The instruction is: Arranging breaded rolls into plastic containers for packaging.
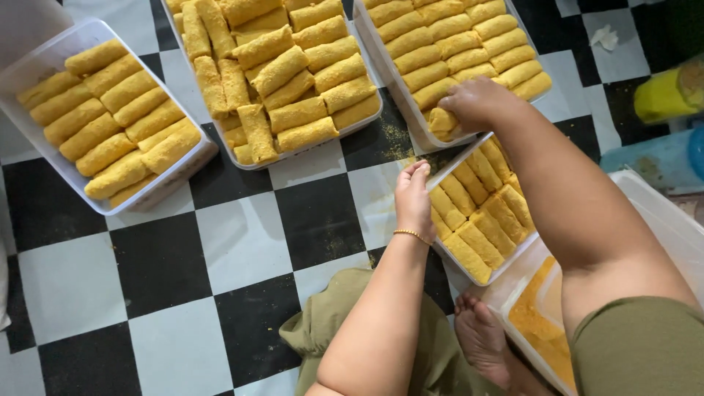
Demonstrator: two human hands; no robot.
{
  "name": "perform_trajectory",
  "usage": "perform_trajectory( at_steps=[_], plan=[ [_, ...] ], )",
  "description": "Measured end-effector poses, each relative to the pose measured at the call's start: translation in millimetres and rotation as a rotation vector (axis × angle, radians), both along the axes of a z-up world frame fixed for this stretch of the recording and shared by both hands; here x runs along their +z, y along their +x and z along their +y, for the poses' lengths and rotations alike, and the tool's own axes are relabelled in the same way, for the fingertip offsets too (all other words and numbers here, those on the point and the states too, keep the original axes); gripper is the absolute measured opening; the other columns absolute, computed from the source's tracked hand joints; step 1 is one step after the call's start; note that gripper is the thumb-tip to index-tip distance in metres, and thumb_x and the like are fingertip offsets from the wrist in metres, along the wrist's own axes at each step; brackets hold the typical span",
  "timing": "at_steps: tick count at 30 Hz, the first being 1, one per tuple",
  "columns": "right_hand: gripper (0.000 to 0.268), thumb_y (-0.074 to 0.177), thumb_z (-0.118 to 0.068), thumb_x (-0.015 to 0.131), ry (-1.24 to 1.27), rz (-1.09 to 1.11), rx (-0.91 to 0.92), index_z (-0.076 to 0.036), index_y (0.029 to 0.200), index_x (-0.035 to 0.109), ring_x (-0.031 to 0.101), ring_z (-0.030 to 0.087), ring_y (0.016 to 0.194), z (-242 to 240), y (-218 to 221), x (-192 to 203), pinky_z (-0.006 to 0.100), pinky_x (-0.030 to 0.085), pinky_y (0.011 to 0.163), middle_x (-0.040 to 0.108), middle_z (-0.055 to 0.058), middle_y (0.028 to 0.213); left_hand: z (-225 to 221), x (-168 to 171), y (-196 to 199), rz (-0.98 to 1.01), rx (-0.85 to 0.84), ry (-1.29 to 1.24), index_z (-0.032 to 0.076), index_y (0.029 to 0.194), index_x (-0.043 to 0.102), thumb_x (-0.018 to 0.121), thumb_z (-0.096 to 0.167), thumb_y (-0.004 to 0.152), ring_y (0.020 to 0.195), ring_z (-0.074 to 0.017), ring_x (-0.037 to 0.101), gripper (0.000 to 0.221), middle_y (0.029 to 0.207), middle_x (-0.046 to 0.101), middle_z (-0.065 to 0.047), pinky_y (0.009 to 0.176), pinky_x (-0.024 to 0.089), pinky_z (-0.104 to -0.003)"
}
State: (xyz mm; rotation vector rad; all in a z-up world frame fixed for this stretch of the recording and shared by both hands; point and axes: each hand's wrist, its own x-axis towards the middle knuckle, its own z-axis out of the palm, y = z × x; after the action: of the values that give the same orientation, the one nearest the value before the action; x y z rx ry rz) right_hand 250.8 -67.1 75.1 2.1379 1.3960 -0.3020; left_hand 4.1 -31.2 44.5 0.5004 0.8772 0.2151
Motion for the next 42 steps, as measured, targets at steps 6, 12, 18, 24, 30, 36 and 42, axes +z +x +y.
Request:
perform_trajectory(
  at_steps=[6,12,18,24,30,36,42],
  plan=[
    [0.067,0.072,-0.045,0.085,0.248,0.164,-0.160,-0.017,0.129,0.065,0.065,0.031,0.123,-25,-23,15,0.050,0.049,0.107,0.073,0.008,0.125,2,-16,6,-0.021,0.042,0.004,0.018,0.110,0.068,0.068,0.023,0.090,0.093,-0.0065,0.057,0.021,0.096,0.065,0.005,0.083,0.047,-0.023],
    [0.052,0.081,-0.034,0.088,0.997,0.321,-0.492,-0.010,0.121,0.066,0.061,0.036,0.118,-53,-48,10,0.047,0.049,0.103,0.066,0.015,0.115,15,-9,1,-0.011,0.047,-0.031,0.019,0.105,0.064,0.070,0.027,0.089,0.094,-0.0099,0.056,0.019,0.101,0.065,0.003,0.089,0.043,-0.027],
    [0.045,0.077,-0.032,0.090,0.992,0.620,-1.052,-0.013,0.113,0.070,0.070,0.021,0.094,-66,-195,99,0.038,0.056,0.085,0.074,0.005,0.101,32,-10,2,0.092,-0.196,0.330,0.014,0.119,0.066,0.070,0.036,0.092,0.107,-0.0187,0.062,0.035,0.114,0.069,-0.006,0.094,0.047,-0.036],
    [0.056,0.076,-0.034,0.087,0.595,0.554,-0.919,-0.008,0.122,0.068,0.069,0.040,0.110,-86,-203,-2,0.052,0.057,0.093,0.075,0.020,0.108,52,-9,-7,0.425,-0.810,0.829,0.038,0.119,0.064,0.055,0.066,0.090,0.120,-0.0172,0.062,0.042,0.119,0.066,0.014,0.106,0.041,-0.045],
    [0.062,0.079,-0.057,0.080,0.348,0.530,-0.836,-0.010,0.117,0.066,0.068,0.043,0.115,-93,-195,-41,0.054,0.054,0.101,0.073,0.023,0.111,38,-48,-3,0.447,-1.002,1.017,0.036,0.115,0.065,0.067,0.061,0.086,0.121,-0.0283,0.060,0.039,0.121,0.064,0.007,0.101,0.045,-0.052],
    [0.056,0.081,-0.020,0.080,0.638,0.698,-0.871,-0.009,0.133,0.063,0.061,0.042,0.125,-79,-207,45,0.055,0.047,0.107,0.070,0.021,0.125,42,11,-14,0.402,-1.007,0.989,0.024,0.125,0.061,0.065,0.034,0.094,0.127,-0.0373,0.057,0.033,0.128,0.060,-0.004,0.106,0.043,-0.054],
    [0.047,0.079,-0.025,0.087,0.707,0.589,-1.064,-0.022,0.121,0.067,0.069,0.023,0.114,-94,-206,5,0.039,0.054,0.099,0.077,0.000,0.112,40,10,-11,0.394,-1.014,0.952,0.025,0.124,0.061,0.058,0.039,0.098,0.127,-0.0366,0.058,0.030,0.128,0.061,-0.004,0.107,0.043,-0.053]
  ],
)
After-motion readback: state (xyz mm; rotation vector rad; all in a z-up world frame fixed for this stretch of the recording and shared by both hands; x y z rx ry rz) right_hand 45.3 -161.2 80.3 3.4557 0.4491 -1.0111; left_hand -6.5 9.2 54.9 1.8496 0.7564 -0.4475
